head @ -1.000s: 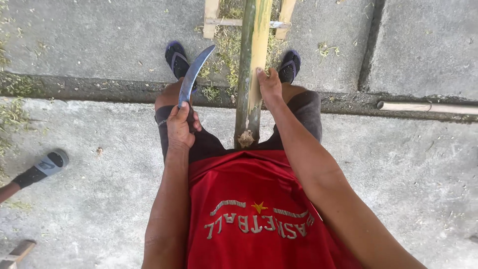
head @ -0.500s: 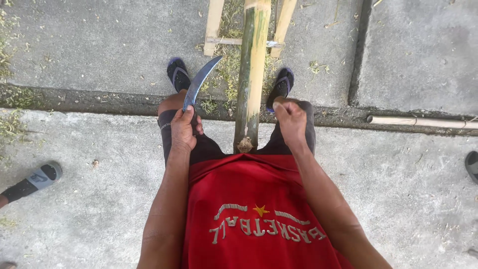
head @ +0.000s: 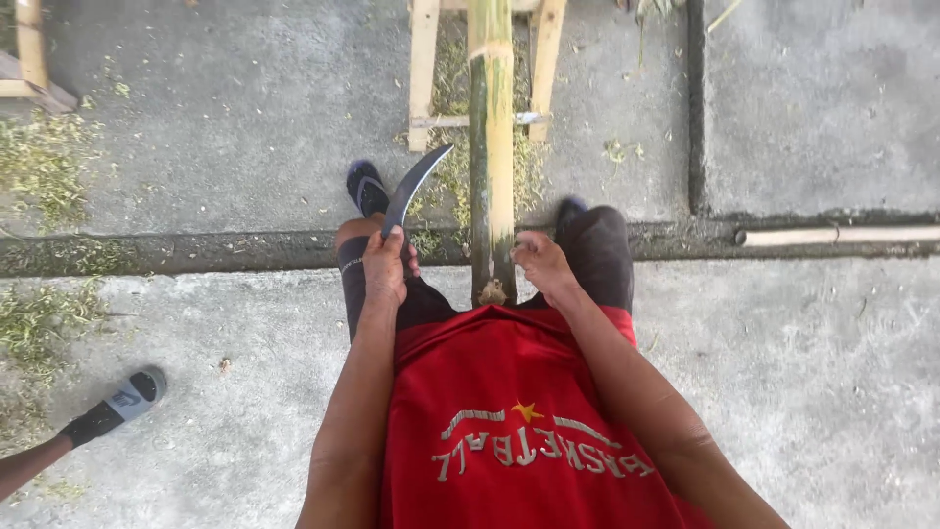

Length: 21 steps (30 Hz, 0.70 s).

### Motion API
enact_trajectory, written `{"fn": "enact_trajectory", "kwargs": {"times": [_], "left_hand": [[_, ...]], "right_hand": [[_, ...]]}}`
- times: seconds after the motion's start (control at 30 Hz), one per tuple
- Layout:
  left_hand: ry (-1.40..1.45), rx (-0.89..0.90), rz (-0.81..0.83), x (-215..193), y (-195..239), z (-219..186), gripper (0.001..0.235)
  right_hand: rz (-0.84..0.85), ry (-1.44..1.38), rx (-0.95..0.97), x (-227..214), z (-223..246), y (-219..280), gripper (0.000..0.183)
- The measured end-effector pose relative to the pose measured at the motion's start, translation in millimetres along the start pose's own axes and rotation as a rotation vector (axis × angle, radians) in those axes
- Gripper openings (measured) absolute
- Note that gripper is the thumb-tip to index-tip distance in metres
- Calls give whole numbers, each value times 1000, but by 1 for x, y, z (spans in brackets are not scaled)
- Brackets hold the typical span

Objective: Scraping the outer layer and shaping a piece of green bamboo using a curved blade sickle.

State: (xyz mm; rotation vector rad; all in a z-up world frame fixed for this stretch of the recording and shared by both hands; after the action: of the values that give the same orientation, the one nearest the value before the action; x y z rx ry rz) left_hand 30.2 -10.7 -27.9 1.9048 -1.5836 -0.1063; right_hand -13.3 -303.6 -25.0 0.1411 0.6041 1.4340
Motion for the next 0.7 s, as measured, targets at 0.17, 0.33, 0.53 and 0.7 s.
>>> {"fn": "enact_trajectory", "kwargs": {"times": [0.17, 0.33, 0.53, 0.7], "left_hand": [[-82, -46, -81, 22, 9, -13, 15], [-288, -94, -116, 33, 0, -20, 11], [-191, 81, -125, 77, 2, -52, 10], [17, 236, -117, 96, 12, -40, 14]], "right_hand": [[45, -39, 44, 16, 7, -40, 58], [31, 181, 202, 43, 60, 2, 71], [17, 388, 127, 56, -4, -8, 82], [-78, 418, -66, 54, -18, -12, 84]]}}
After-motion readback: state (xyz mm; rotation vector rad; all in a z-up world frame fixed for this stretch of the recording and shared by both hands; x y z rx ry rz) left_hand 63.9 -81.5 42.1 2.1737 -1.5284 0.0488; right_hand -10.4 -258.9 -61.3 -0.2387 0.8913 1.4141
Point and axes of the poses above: each hand's wrist, its own y-axis away from the middle knuckle, its own x-axis out of the palm, z = x × y, the point moved 3 cm from there along -y, towards the middle knuckle, and after that the axes turned 1 degree about -y, right-handed, at the moved point
